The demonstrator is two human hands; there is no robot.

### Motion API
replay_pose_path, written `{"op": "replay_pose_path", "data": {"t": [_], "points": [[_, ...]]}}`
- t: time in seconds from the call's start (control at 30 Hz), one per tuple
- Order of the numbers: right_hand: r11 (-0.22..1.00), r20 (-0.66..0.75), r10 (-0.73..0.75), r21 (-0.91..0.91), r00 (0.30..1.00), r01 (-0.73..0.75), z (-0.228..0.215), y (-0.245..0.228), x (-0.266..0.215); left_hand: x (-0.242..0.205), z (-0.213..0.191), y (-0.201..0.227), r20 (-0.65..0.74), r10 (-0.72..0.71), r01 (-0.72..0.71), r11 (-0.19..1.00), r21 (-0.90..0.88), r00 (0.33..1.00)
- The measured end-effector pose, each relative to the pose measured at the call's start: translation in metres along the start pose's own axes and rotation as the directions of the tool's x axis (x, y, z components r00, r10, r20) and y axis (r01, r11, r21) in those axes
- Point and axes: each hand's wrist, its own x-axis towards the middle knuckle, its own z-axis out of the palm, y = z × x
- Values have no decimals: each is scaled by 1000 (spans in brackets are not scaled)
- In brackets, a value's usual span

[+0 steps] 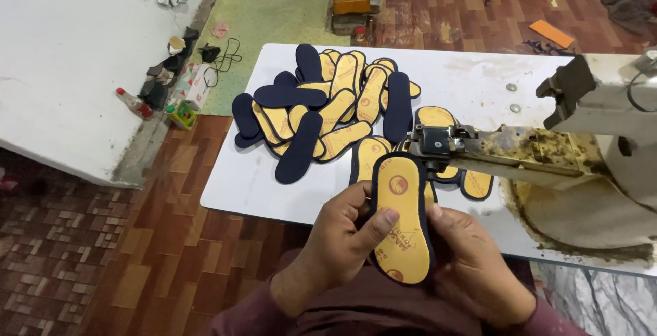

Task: Feeding shoe insoles into an industrial machine for processing at a workstation.

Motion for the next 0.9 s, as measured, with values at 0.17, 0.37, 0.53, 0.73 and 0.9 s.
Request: {"op": "replay_pose_path", "data": {"t": [0.17,0.37,0.53,0.73,0.9], "points": [[999,83,15,-48,996,-11,-31,15,6,-2,4,1,21,24,-26,992,123,1000],[686,19,-445,-635,895,354,-22,0,12,0,7,-3,-64,180,-118,836,536,982],[472,86,-590,-769,803,430,-25,-3,14,10,0,26,101,148,-179,767,617,984],[925,-20,-362,-133,932,356,-58,12,32,39,2,31,28,17,-29,859,511,999],[-303,666,-537,-725,518,618,-125,31,81,109,-2,10,-132,-129,182,799,573,983]]}}
